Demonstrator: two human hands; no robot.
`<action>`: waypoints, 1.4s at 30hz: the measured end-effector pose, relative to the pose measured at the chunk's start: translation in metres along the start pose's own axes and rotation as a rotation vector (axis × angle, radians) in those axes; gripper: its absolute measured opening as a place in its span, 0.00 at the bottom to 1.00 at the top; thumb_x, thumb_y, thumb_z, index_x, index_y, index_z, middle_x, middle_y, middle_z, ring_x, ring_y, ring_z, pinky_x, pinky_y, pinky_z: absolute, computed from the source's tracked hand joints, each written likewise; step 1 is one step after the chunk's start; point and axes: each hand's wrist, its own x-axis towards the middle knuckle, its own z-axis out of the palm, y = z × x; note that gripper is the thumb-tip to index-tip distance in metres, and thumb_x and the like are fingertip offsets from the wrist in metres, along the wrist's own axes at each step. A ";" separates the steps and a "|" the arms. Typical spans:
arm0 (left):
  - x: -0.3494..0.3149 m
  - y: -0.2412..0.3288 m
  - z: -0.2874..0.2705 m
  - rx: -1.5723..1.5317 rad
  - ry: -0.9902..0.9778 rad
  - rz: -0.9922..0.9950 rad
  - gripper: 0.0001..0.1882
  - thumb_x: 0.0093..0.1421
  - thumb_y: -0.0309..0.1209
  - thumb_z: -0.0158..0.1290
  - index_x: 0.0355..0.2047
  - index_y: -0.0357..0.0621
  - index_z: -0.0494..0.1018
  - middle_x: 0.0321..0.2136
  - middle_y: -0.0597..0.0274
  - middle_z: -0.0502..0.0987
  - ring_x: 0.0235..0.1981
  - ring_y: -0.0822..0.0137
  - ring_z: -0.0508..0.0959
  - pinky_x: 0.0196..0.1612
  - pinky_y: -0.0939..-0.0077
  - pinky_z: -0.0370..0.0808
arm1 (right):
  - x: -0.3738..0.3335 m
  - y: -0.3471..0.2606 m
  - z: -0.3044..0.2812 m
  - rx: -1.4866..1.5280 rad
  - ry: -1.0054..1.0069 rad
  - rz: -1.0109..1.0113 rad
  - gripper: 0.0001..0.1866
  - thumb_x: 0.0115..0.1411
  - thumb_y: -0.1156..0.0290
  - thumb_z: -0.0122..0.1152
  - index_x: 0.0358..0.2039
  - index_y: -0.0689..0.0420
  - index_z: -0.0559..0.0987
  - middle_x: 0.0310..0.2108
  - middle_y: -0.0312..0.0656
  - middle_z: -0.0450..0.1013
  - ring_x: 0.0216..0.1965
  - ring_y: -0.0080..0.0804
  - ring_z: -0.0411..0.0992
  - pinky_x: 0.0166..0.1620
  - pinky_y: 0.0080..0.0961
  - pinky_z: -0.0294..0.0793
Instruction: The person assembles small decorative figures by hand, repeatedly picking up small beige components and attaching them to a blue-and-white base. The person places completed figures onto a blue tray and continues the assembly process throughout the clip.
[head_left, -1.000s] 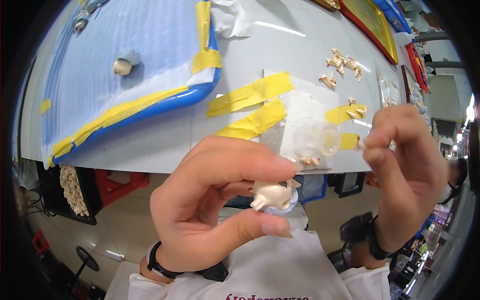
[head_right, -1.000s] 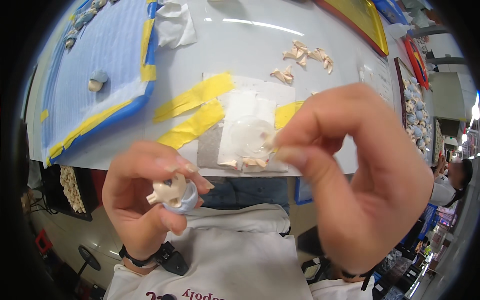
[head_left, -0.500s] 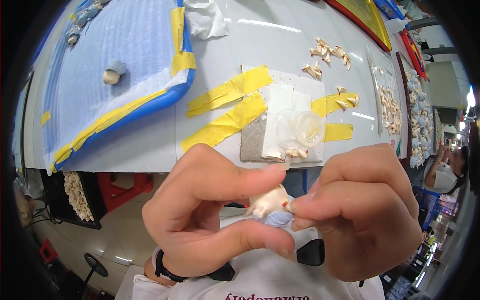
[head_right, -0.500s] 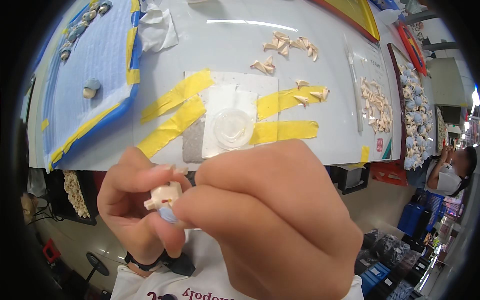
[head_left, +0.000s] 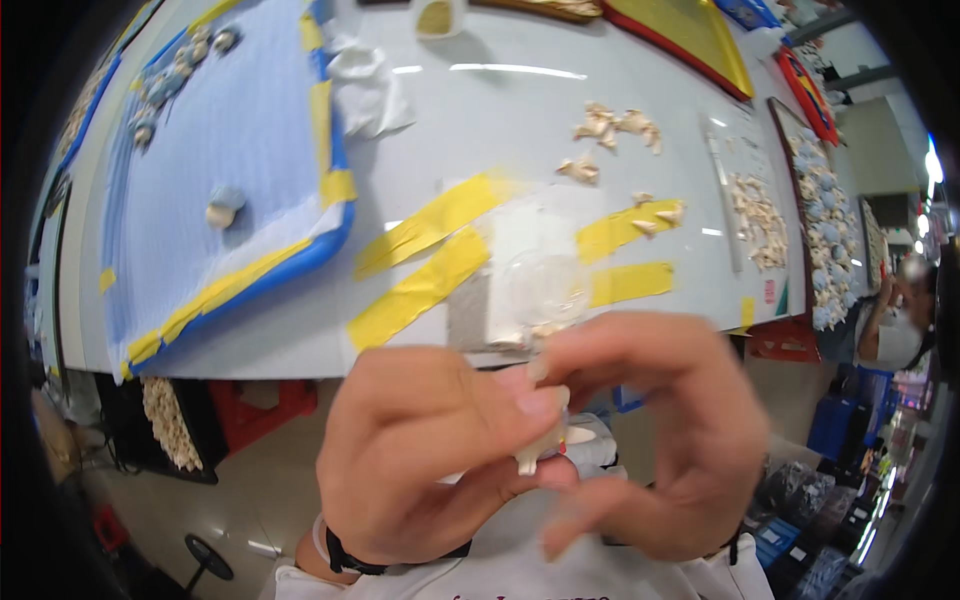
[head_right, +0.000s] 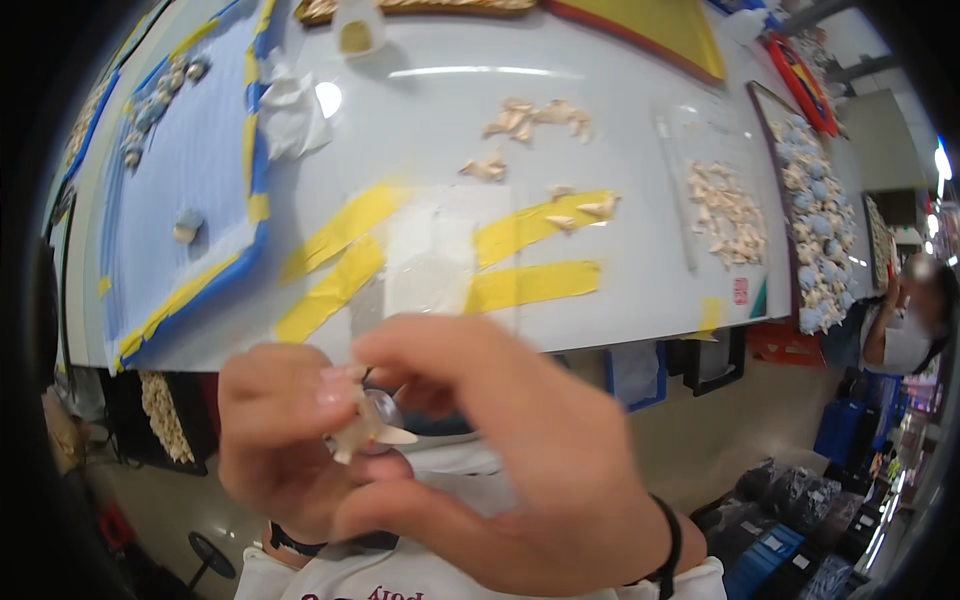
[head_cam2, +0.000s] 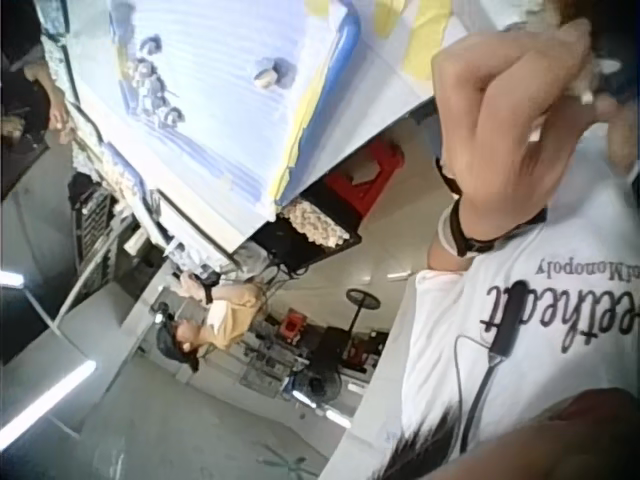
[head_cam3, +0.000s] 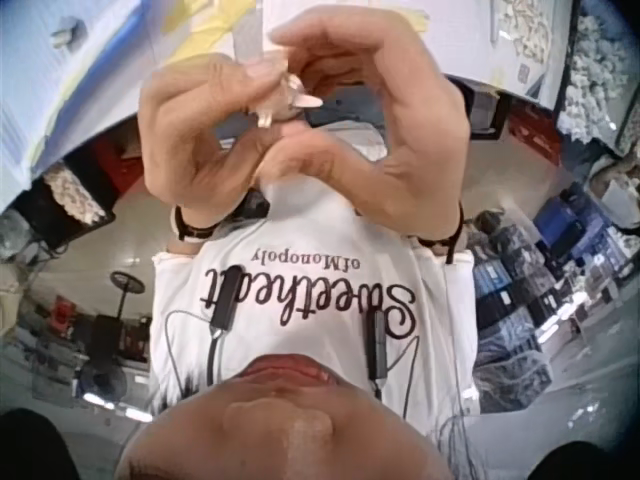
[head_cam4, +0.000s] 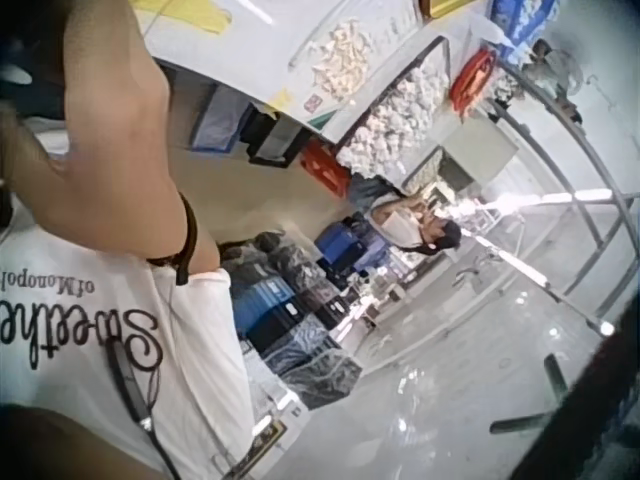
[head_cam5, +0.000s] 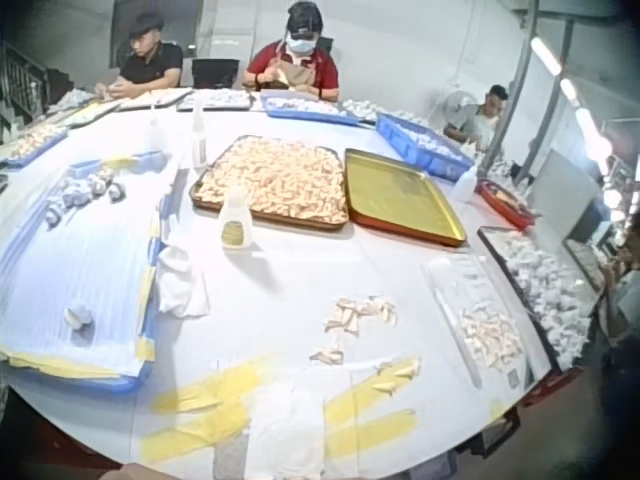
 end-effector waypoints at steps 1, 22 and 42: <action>-0.001 0.010 0.007 0.029 0.040 -0.114 0.23 0.35 0.25 0.66 0.36 0.43 0.75 0.29 0.63 0.73 0.27 0.68 0.71 0.28 0.80 0.68 | 0.000 0.001 -0.003 -0.130 -0.055 -0.014 0.25 0.39 0.73 0.73 0.37 0.66 0.72 0.37 0.46 0.70 0.34 0.28 0.70 0.38 0.20 0.69; 0.023 -0.015 -0.193 0.969 -0.002 -0.592 0.22 0.58 0.30 0.44 0.53 0.36 0.60 0.53 0.55 0.61 0.54 0.62 0.61 0.55 0.68 0.57 | 0.041 -0.019 -0.261 -1.175 0.341 0.071 0.17 0.47 0.73 0.56 0.40 0.58 0.73 0.38 0.38 0.71 0.38 0.27 0.67 0.40 0.23 0.65; 0.058 -0.030 -0.101 0.630 -0.224 -0.516 0.13 0.45 0.16 0.52 0.34 0.38 0.70 0.34 0.53 0.70 0.33 0.56 0.71 0.35 0.71 0.69 | 0.145 0.003 -0.067 -0.140 -0.291 -0.011 0.19 0.54 0.66 0.58 0.42 0.65 0.71 0.38 0.42 0.71 0.35 0.27 0.72 0.41 0.24 0.71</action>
